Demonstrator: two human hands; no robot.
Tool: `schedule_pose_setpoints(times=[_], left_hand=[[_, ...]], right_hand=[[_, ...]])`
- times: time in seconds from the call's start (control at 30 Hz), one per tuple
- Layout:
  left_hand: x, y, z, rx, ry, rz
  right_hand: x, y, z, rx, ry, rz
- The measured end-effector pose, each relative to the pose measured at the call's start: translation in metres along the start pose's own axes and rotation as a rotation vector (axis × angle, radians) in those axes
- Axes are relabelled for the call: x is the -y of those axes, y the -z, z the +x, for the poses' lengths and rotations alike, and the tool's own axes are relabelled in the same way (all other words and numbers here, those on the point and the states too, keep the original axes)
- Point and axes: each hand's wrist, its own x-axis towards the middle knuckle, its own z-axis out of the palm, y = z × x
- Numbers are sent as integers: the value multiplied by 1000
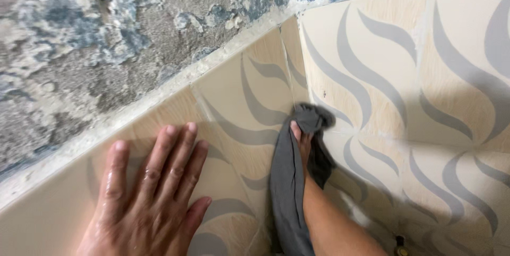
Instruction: The person wipes the tiled walls of a bathroom using a dark cloth. They scrub the surface of the tiles and the grout lines with both hands, moving the cloth back and forth across the wall.
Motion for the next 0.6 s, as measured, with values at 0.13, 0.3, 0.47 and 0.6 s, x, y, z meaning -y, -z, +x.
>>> schedule_pose_setpoints(times=[0.13,0.3,0.47,0.6], left_hand=[[-10,13,9,-53,-18,-18],[-27,37,9,152,-37,576],[-41,56,-51,87,-66,137],[-38,69,-146,228,-48,-14]], right_hand=[[21,1,-57,-39,28,-18],[81,-1,-184,50,7,10],[160,-1,-289,244,-133,113],[202,14,-322,441,-382,267]])
